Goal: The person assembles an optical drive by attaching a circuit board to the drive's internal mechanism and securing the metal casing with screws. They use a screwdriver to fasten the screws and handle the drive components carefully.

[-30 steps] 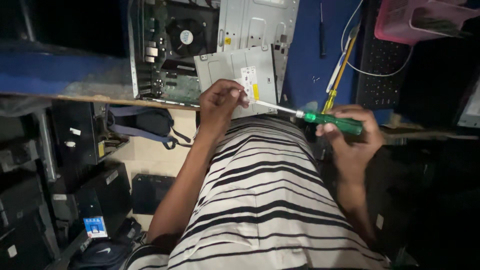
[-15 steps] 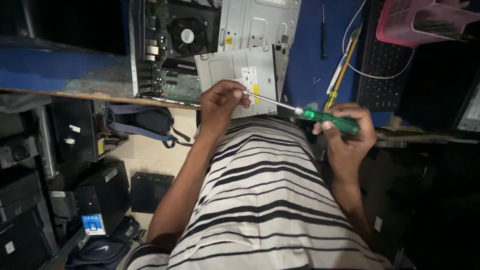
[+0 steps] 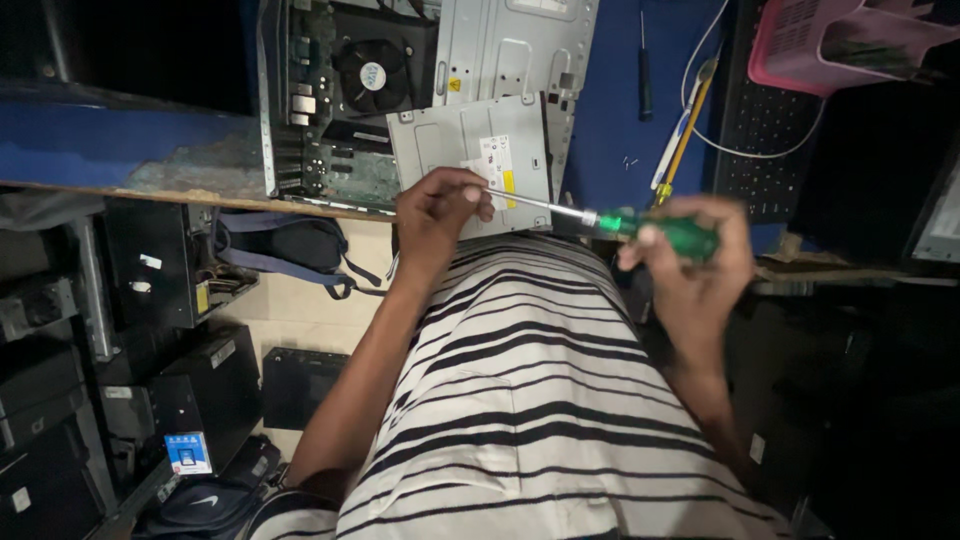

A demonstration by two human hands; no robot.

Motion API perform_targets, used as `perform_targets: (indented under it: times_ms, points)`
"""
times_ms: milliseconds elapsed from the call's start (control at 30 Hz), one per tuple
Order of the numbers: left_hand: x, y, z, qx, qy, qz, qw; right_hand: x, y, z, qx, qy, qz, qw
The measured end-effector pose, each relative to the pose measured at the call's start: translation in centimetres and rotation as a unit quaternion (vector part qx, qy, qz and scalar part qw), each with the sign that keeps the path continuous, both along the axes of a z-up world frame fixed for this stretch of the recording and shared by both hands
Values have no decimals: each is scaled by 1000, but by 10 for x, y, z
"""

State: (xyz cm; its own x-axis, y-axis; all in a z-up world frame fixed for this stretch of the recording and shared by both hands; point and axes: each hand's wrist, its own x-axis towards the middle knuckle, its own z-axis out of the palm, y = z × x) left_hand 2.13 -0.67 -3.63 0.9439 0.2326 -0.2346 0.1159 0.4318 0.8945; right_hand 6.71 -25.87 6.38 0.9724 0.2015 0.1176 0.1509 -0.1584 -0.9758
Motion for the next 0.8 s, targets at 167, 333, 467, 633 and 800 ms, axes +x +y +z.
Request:
perform_targets:
  times_ms: [167,333,467,633,800]
  points:
    - [-2,-10,6,7,-38,28,999,14,11,-26,191,126,-124,966]
    - [-1,-12,16,26,-84,1,996,26,4,-43,277,209,-125,930]
    - [4,-8,22,46,-93,-17,994,33,-1,-51,285,220,-121,925]
    - [15,-3,23,2,-64,-39,997,42,-4,-52,298,206,-110,926]
    - [42,4,17,491,-123,-53,861,66,-12,-41,232,107,-127,958]
